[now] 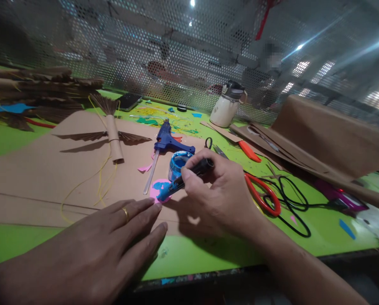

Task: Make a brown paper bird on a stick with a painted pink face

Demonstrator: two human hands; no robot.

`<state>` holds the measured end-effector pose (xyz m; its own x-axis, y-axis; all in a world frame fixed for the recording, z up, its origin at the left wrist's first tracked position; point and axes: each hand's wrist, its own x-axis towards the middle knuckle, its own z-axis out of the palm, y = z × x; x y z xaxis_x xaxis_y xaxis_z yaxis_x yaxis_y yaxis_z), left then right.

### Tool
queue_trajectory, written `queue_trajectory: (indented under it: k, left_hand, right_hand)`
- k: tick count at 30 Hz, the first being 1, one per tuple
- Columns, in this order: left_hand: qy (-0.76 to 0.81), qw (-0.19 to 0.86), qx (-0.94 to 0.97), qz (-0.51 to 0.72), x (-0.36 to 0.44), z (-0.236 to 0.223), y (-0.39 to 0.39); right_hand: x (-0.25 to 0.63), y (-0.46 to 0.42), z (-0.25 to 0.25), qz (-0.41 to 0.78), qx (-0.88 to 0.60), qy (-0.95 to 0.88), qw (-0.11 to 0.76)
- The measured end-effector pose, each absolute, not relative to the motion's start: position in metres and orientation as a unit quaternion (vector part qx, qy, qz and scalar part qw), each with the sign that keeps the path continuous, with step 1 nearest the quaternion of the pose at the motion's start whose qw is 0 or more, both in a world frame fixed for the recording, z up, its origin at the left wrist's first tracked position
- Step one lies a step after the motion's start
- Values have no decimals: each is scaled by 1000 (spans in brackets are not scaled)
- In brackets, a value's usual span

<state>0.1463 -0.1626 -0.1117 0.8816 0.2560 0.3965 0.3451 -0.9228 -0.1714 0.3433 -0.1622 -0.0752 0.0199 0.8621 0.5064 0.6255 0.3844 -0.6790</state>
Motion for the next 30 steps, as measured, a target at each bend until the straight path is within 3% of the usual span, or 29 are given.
queue_trajectory:
  k: [20, 30]
  left_hand:
    - [-134, 134, -968, -166, 145, -108, -160]
    - [-170, 137, -956, -197, 148, -118, -166]
  right_hand:
    - [347, -163, -76, 141, -547, -679, 469]
    - [357, -162, -77, 140, -527, -651, 528]
